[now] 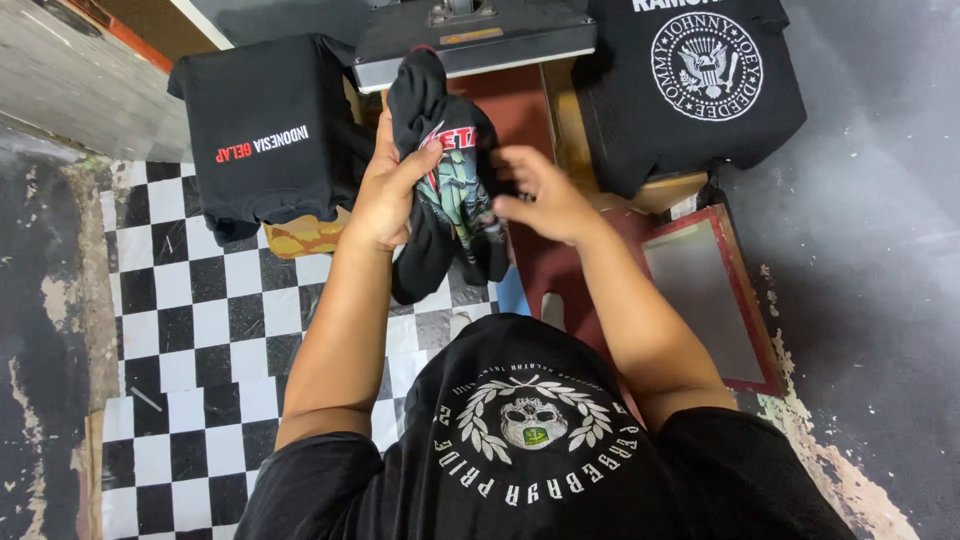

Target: Applying heat transfers to black t-shirts using a commercial heat press machine.

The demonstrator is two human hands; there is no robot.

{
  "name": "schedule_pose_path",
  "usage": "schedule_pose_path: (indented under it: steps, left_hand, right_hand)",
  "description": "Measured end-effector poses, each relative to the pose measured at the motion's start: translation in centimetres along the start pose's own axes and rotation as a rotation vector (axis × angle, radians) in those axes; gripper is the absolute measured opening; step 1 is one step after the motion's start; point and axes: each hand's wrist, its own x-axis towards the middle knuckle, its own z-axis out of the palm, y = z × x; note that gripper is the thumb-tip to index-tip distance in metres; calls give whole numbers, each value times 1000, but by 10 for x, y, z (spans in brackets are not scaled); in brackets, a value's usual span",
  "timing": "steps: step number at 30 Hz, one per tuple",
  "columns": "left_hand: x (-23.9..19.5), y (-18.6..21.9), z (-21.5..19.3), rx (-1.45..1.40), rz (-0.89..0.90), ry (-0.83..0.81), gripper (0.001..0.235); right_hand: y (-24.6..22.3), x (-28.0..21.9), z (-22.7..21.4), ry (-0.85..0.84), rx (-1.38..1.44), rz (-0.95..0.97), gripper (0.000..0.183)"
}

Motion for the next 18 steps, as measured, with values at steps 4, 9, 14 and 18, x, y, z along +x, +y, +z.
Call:
schedule_pose_path:
  steps: [4,9,14,18]
  left_hand:
    - [0,4,1,20,24,-24,69]
    - [2,21,-17,269,214,29,70]
    - [8,47,-59,875,353,245,61]
    - [7,29,-86,1474,305,417,64]
  right_hand:
    - [10,-1,17,-146,169,83,51]
    - [28,9,14,-17,-30,90,8]
    - [-6,9,2,22,-5,35,11]
    - [-35,12,6,-50,125,20,11]
